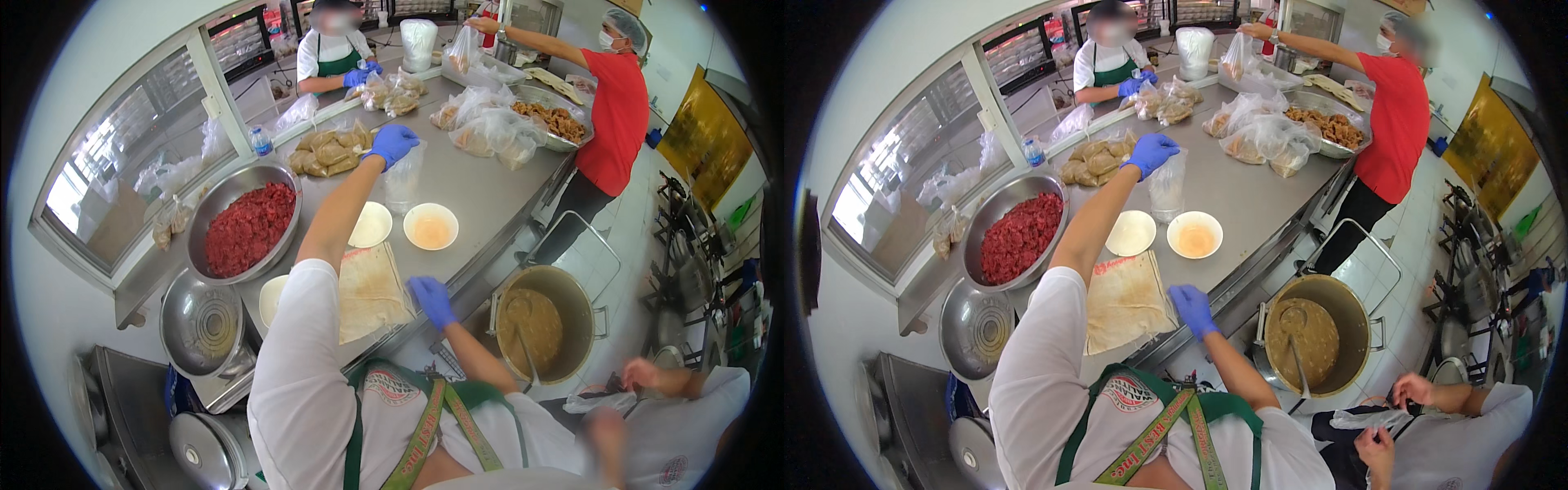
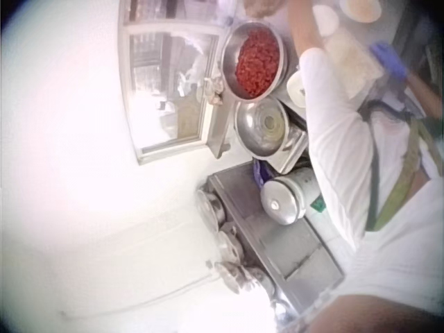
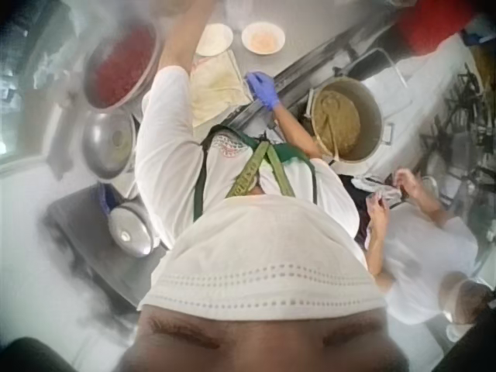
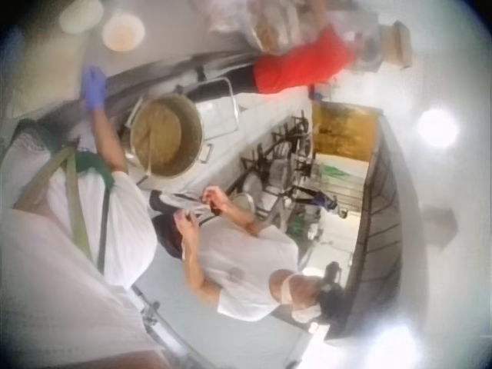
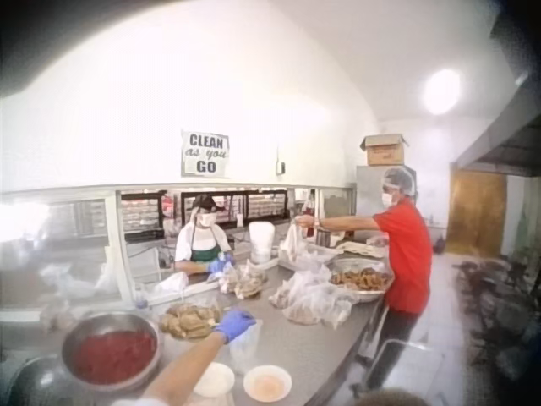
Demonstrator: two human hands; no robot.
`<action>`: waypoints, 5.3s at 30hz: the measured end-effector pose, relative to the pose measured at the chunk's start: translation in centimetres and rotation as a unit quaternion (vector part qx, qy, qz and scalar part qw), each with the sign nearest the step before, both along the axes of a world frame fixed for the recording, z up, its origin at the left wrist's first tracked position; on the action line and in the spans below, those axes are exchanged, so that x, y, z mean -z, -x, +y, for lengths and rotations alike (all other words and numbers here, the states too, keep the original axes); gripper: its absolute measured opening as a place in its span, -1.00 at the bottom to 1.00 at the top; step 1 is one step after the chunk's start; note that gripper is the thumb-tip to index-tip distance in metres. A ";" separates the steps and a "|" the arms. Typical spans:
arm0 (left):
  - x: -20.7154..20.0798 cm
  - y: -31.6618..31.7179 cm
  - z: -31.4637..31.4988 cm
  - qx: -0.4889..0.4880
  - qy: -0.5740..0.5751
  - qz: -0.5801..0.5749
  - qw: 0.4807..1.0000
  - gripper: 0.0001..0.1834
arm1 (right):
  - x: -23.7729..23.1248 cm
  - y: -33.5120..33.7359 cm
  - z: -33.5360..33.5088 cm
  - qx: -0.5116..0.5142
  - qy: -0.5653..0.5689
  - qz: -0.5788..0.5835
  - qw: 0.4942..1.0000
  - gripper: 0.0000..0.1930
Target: The person ladles a thick soup from a large pot into disposable bowls and places them on a stainless steel counter. They also handle plastic bags and other bowls while working alongside other staff in a busy kitchen.
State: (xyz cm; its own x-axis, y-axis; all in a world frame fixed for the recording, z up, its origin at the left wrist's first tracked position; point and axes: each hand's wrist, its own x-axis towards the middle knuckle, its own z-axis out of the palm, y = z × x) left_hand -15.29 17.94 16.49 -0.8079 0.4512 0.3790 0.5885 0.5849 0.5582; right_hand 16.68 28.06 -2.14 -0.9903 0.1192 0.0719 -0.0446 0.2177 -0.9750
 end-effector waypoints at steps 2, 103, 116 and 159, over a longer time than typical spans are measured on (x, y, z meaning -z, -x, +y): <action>-0.7 0.0 0.6 0.022 -0.119 -0.003 0.993 -0.63 | 0.4 -2.0 0.9 -0.003 0.048 -0.032 0.998 -0.72; 15.4 -5.1 2.8 -0.010 -0.015 -0.446 0.895 -0.72 | 2.9 15.9 11.2 0.211 -0.156 -0.061 0.963 -0.57; 9.3 -21.2 5.2 0.268 -0.116 -0.222 0.930 -0.68 | -7.3 -6.8 21.5 0.114 -0.348 -0.258 0.894 -0.70; 16.3 -8.8 2.6 0.182 0.342 0.223 0.895 -0.59 | -0.5 -11.7 38.1 0.088 -0.389 -0.464 0.791 -0.76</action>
